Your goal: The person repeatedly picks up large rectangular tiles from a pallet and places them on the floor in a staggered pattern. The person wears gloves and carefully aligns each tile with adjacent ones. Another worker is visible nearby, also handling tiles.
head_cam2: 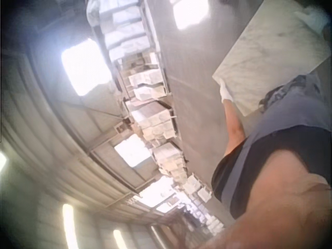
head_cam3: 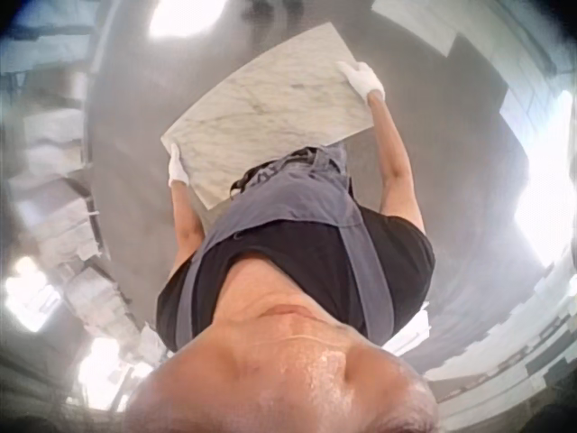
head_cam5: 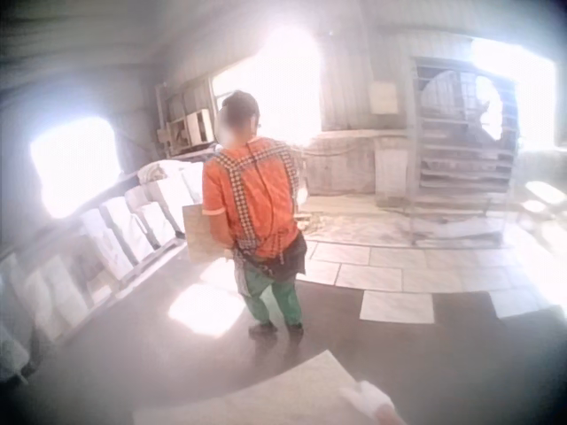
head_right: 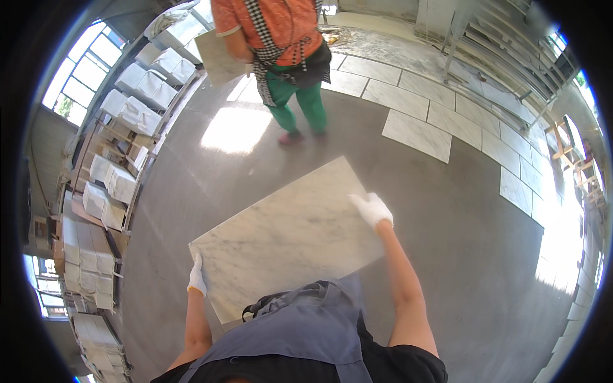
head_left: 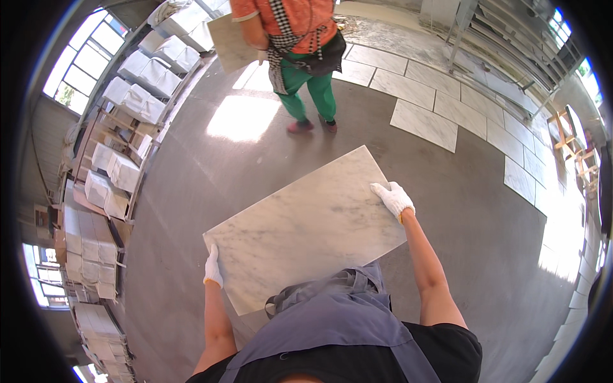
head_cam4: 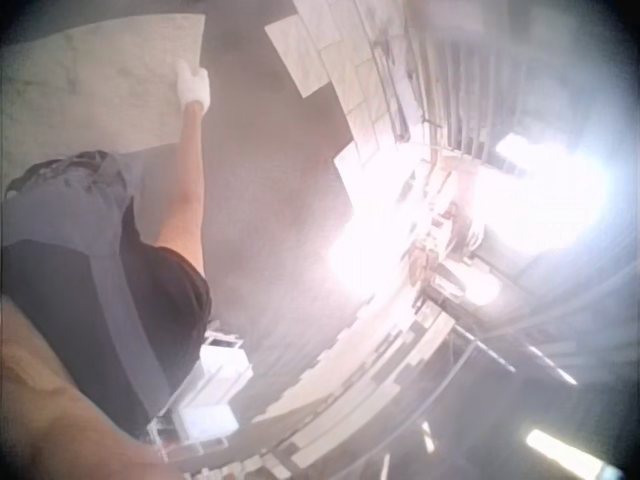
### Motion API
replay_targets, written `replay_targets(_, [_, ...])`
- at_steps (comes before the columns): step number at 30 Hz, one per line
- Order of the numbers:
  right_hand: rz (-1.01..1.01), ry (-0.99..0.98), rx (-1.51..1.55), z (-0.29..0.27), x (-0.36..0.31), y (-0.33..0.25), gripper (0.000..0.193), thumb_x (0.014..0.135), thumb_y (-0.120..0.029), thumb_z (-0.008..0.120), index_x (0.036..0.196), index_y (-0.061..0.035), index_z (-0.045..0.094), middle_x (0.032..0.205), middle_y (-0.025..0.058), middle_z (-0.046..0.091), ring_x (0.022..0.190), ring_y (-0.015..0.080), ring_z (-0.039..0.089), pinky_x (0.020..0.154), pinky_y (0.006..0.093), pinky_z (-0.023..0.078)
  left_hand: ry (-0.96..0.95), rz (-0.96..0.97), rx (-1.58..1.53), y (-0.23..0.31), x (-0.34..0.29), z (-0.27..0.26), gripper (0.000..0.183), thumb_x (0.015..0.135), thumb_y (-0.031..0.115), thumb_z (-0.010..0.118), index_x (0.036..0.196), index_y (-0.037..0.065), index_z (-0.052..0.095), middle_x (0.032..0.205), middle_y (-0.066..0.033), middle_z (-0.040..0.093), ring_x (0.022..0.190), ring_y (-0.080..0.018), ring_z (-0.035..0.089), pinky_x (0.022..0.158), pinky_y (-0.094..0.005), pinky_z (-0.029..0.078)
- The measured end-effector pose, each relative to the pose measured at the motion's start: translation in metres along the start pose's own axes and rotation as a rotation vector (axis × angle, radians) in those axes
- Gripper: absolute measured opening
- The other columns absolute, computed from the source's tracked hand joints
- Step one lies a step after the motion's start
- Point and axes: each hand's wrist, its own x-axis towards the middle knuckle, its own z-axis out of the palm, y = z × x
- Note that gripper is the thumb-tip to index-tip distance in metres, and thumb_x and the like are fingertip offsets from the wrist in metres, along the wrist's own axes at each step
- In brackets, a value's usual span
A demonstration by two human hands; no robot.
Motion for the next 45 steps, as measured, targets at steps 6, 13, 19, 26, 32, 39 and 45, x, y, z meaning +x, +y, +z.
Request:
replay_targets(6, [0.073,0.003,0.047,-0.005,0.024,0.012,0.092,0.086,-0.068,0.058,0.144,0.0040,0.049,0.144,0.0254,0.054,0.135,0.0369,0.050,0.112,0.0387,0.039,-0.028,0.002,0.158,0.042,0.062,0.043,0.073,0.093,0.055,0.066,0.138,-0.001,0.054,0.135,-0.0099,0.061,0.119,-0.0229,0.059,0.104,-0.0371,0.045])
replay_targets(13, [0.207,0.246,0.101,0.004,0.075,0.026,0.090,0.085,-0.070,0.060,0.134,0.0050,0.058,0.131,0.0242,0.064,0.125,0.0358,0.059,0.104,0.0401,0.045,-0.200,0.101,0.379,0.103,0.186,0.119,0.083,0.090,0.059,0.068,0.139,-0.007,0.052,0.136,-0.0125,0.060,0.121,-0.0226,0.057,0.106,-0.0366,0.043])
replay_targets(19, [0.393,0.252,0.085,0.018,0.071,0.033,0.087,0.088,-0.072,0.054,0.131,0.0029,0.061,0.134,0.0237,0.062,0.128,0.0369,0.057,0.105,0.0421,0.043,-0.148,0.035,0.819,0.136,0.243,0.166,0.098,0.085,0.069,0.066,0.139,-0.012,0.050,0.139,-0.0172,0.058,0.127,-0.0257,0.054,0.109,-0.0379,0.039])
replay_targets(26, [0.632,0.146,0.058,0.021,0.045,0.042,0.088,0.089,-0.075,0.048,0.135,-0.0008,0.060,0.140,0.0215,0.058,0.134,0.0373,0.052,0.109,0.0446,0.041,-0.184,0.008,1.080,0.142,0.265,0.211,0.106,0.084,0.072,0.064,0.142,-0.014,0.045,0.144,-0.0220,0.053,0.134,-0.0302,0.050,0.112,-0.0393,0.036])
replay_targets(32, [0.740,0.106,0.013,0.005,0.036,0.076,0.089,0.090,-0.076,0.047,0.128,0.0028,0.064,0.131,0.0258,0.063,0.127,0.0395,0.057,0.105,0.0456,0.044,-0.189,0.003,1.221,0.155,0.260,0.267,0.109,0.081,0.075,0.063,0.147,-0.010,0.041,0.151,-0.0229,0.047,0.141,-0.0339,0.043,0.114,-0.0409,0.033])
replay_targets(39, [0.736,0.256,0.113,-0.016,0.033,0.114,0.087,0.090,-0.074,0.047,0.129,0.0026,0.063,0.133,0.0232,0.062,0.128,0.0389,0.055,0.106,0.0442,0.042,-0.355,0.097,1.130,0.171,0.236,0.335,0.099,0.084,0.070,0.065,0.143,-0.007,0.048,0.145,-0.0209,0.053,0.135,-0.0314,0.049,0.112,-0.0411,0.037])
replay_targets(45, [0.715,0.290,0.194,-0.054,0.025,0.161,0.087,0.090,-0.075,0.047,0.127,0.0014,0.064,0.132,0.0233,0.063,0.127,0.0390,0.056,0.105,0.0448,0.042,-0.370,0.183,1.206,0.168,0.193,0.400,0.096,0.087,0.071,0.060,0.142,-0.007,0.049,0.144,-0.0189,0.054,0.134,-0.0301,0.049,0.112,-0.0416,0.035])
